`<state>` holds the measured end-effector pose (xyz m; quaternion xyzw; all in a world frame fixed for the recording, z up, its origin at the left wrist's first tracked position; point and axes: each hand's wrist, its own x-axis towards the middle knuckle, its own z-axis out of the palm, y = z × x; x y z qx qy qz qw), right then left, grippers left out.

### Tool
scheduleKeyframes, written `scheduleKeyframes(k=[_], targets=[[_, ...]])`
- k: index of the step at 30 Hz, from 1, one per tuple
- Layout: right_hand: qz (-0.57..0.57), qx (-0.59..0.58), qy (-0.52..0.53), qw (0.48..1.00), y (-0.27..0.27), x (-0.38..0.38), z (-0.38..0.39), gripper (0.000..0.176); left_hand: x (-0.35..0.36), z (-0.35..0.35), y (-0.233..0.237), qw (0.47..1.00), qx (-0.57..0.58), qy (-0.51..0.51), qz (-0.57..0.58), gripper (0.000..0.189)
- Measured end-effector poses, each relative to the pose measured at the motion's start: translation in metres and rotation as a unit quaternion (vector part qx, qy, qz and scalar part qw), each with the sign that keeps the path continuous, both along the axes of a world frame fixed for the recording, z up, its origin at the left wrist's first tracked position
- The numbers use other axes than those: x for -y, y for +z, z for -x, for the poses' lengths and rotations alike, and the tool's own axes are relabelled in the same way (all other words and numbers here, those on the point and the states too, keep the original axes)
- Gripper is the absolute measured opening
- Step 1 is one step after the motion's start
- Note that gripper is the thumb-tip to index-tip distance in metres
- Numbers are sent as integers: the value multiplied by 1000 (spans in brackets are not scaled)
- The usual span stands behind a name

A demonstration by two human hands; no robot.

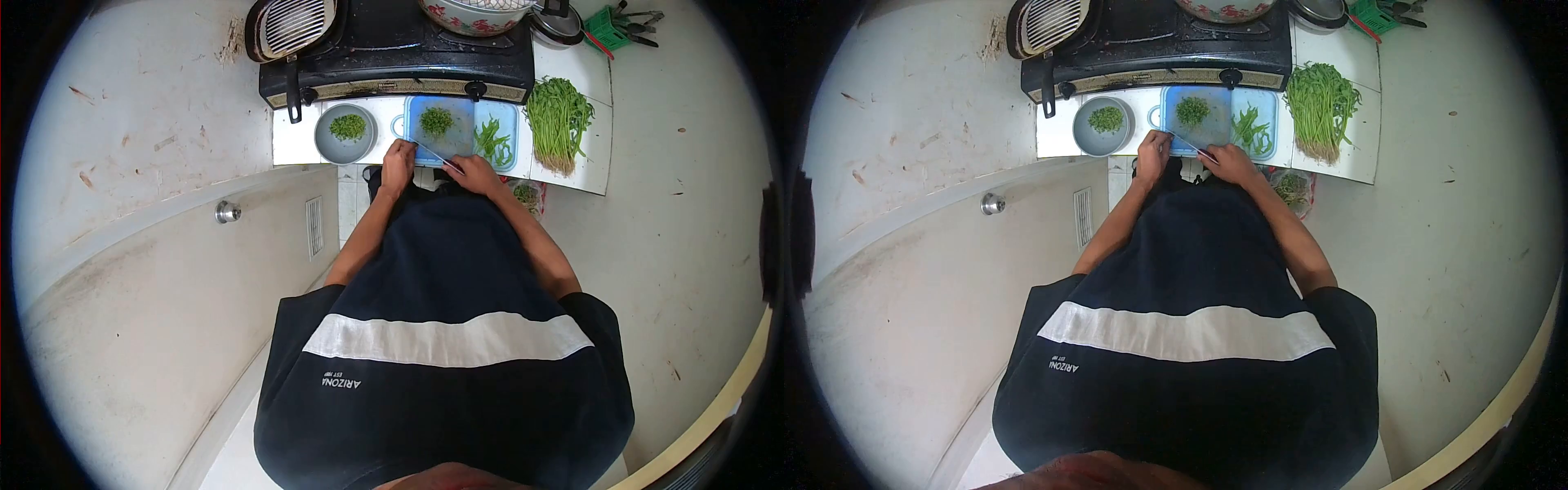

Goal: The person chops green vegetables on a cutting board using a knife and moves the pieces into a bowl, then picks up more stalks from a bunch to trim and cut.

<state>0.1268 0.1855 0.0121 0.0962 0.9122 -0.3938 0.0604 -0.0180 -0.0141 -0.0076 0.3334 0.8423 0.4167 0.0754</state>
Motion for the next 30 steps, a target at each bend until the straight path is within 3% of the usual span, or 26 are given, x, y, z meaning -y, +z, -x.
scheduleKeyframes(k=[14, 17, 22, 26, 30], targets=[[-44, -11, 9, 999, 3, 4, 8, 40, 2, 1, -4, 1000, -2, 4, -6, 13], [-38, 30, 16, 999, 2, 2, 5, 42, 0, -1, -4, 1000, -6, 8, -12, 11], [-67, -32, 15, 997, 0, 5, 15, 39, 2, -1, -5, 1000, -3, 10, -3, 10], [-59, -18, 17, 998, 1, -1, 6, 39, -2, -1, -3, 999, 25, 19, -10, 10], [-58, -9, -29, 998, 3, -2, 5, 40, -8, 3, 1, 1000, 0, 5, -2, 11]])
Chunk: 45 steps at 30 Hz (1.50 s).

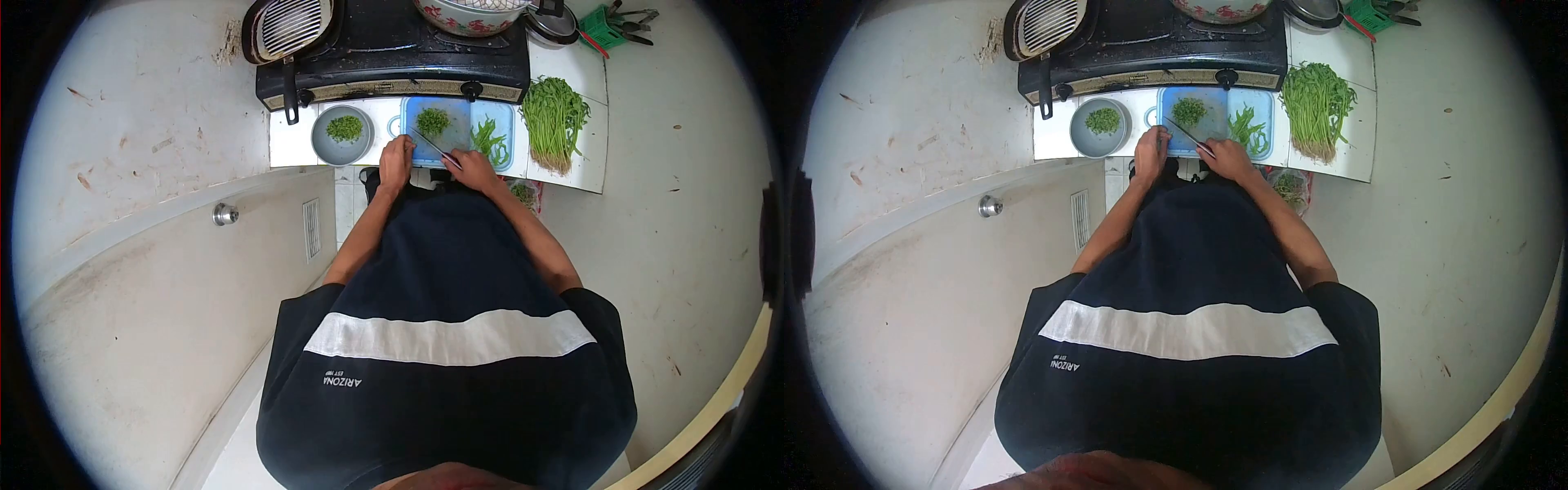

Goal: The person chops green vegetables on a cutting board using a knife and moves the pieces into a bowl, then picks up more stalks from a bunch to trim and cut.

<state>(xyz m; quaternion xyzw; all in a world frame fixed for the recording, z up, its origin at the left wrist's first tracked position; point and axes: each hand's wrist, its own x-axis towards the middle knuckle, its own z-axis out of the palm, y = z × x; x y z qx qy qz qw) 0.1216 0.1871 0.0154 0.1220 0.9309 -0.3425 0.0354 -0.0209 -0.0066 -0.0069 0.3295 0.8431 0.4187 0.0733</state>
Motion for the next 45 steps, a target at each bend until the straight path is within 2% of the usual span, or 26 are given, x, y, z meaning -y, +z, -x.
scheduleKeyframes(k=[4, 10, 14, 19, 29, 31, 41, 45], targets=[[14, -7, 6, 1000, -3, 0, 1, 40, -2, 6, 2, 996, -74, -29, 52, 11], [86, 34, 16, 996, -3, -2, -6, 43, 1, 6, -5, 997, -68, -28, 31, 11], [79, 30, 30, 996, -10, -1, -5, 42, 4, 1, -5, 997, -71, -21, 15, 13], [9, -4, 17, 1000, -6, 5, 6, 38, 5, 0, 0, 997, -71, -16, 24, 14], [29, 42, 22, 998, -7, 4, -1, 41, 3, -2, 1, 998, -41, 2, 53, 14], [38, -1, 14, 999, -9, 5, 4, 39, 4, -1, 1, 998, -33, 4, 52, 13], [37, 18, -2, 999, -8, -1, -7, 39, 4, -1, 2, 998, -46, 7, 31, 15], [43, -2, 26, 999, -10, 2, -7, 39, 5, 0, 3, 997, -56, 2, 45, 15]])
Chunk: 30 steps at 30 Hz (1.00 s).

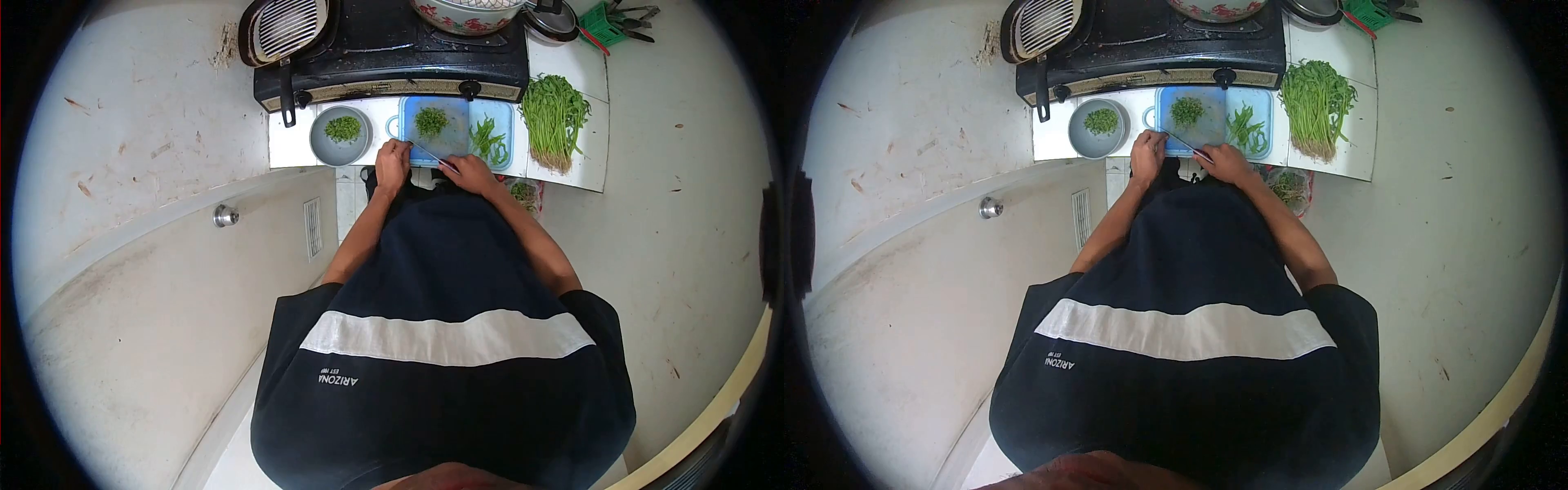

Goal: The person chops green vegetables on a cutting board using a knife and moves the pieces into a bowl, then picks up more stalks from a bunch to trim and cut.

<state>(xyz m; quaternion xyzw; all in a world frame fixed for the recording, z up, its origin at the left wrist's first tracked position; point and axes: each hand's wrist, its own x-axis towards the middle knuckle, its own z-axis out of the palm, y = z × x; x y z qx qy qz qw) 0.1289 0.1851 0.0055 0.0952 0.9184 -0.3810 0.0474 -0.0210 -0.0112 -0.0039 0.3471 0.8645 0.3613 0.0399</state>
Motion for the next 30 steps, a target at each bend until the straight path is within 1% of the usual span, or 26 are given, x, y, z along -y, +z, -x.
scheduleKeyframes(k=[4, 8, 10, 11, 14, 17, 19, 23, 25, 28, 30], targets=[[-24, -9, 8, 1000, -3, 3, 2, 40, 1, 1, -3, 1000, -12, -10, 14, 15], [-10, 4, -1, 1000, 0, 6, 11, 40, 0, -2, -2, 1000, -19, -2, 20, 14], [-27, 9, 3, 1000, 1, 6, 10, 40, -1, -1, -2, 999, -36, 5, -23, 15], [-27, 8, 4, 1000, 2, 6, 8, 40, -1, 0, -2, 999, -37, 6, -23, 15], [-29, 24, -5, 999, 1, 7, 2, 40, 0, -2, -1, 999, -33, 1, -10, 14], [-36, 25, -2, 999, 3, 7, 10, 41, -1, -3, 1, 1000, -6, 7, 17, 9], [-28, 18, -9, 999, 3, 6, 13, 42, -2, -1, 0, 999, -6, 18, 35, 9], [-19, 19, -20, 999, 1, -2, 8, 42, -4, 4, -2, 1000, -11, 2, 24, 9], [0, 20, -43, 999, 5, -2, 6, 42, -9, 6, -1, 999, -29, -1, -17, 5], [25, 11, -37, 999, 10, 0, 8, 42, -9, 6, 0, 999, -47, -4, 19, 4], [21, 13, -30, 999, 11, 0, 7, 42, -8, 7, -2, 999, -53, -10, 1, 5]])
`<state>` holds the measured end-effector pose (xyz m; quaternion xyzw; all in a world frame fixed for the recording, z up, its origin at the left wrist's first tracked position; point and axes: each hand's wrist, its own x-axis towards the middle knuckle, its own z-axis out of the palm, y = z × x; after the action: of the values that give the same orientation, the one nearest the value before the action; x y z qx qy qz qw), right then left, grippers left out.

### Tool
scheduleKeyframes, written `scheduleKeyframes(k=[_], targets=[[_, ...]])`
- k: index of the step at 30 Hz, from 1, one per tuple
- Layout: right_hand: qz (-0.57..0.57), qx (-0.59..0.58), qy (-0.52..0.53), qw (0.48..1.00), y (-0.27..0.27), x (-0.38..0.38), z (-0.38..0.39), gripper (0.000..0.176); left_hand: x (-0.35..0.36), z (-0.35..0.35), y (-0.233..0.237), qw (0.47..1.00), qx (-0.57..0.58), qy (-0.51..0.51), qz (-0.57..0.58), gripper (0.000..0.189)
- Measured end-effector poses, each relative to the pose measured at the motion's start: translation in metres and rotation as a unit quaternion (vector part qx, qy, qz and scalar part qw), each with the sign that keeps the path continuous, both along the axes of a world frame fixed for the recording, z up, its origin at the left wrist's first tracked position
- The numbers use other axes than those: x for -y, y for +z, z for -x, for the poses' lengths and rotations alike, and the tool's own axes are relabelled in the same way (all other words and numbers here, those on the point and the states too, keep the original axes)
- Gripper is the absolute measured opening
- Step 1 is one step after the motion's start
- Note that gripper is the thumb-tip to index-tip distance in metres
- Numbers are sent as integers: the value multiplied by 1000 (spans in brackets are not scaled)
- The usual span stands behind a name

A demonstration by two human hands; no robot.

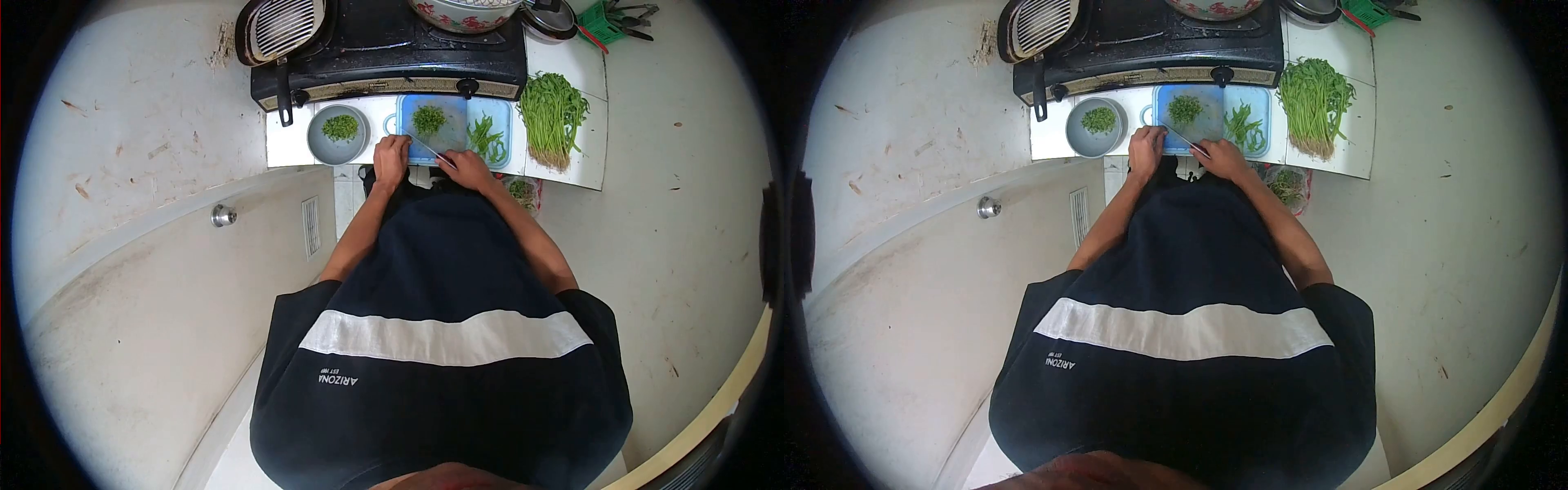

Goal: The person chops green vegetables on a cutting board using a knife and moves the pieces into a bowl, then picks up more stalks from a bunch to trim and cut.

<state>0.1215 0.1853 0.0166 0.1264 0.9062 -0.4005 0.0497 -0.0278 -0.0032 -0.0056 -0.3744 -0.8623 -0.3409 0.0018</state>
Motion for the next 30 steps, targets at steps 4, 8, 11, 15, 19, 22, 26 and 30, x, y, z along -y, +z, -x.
scheduleKeyframes(k=[4, 8, 11, 15, 19, 22, 26, 30], targets=[[7, 6, 16, 1000, -6, 0, -5, 44, 3, 0, -8, 1000, -21, -11, 16, 8], [-7, 22, 24, 999, -8, -1, -3, 44, 7, -1, -10, 1000, -9, -9, 27, 11], [6, 1, 20, 1000, -10, 0, 3, 41, 9, -2, -14, 999, -19, -17, 38, 13], [-7, -5, 20, 1000, -10, 0, 6, 41, 9, -3, -14, 999, -15, -15, 38, 16], [-8, 15, 23, 1000, -8, -3, -3, 40, 10, -2, -11, 999, -7, -16, 30, 16], [-41, -1, 10, 999, -12, -3, 2, 40, 9, -3, -10, 999, -13, -17, 32, 17], [-27, 3, -8, 1000, -12, -7, 5, 40, 9, -3, -5, 999, -6, -16, 29, 17], [-5, 8, 23, 1000, -5, -5, 0, 41, 10, -3, -5, 1000, -10, -23, 9, 15]])
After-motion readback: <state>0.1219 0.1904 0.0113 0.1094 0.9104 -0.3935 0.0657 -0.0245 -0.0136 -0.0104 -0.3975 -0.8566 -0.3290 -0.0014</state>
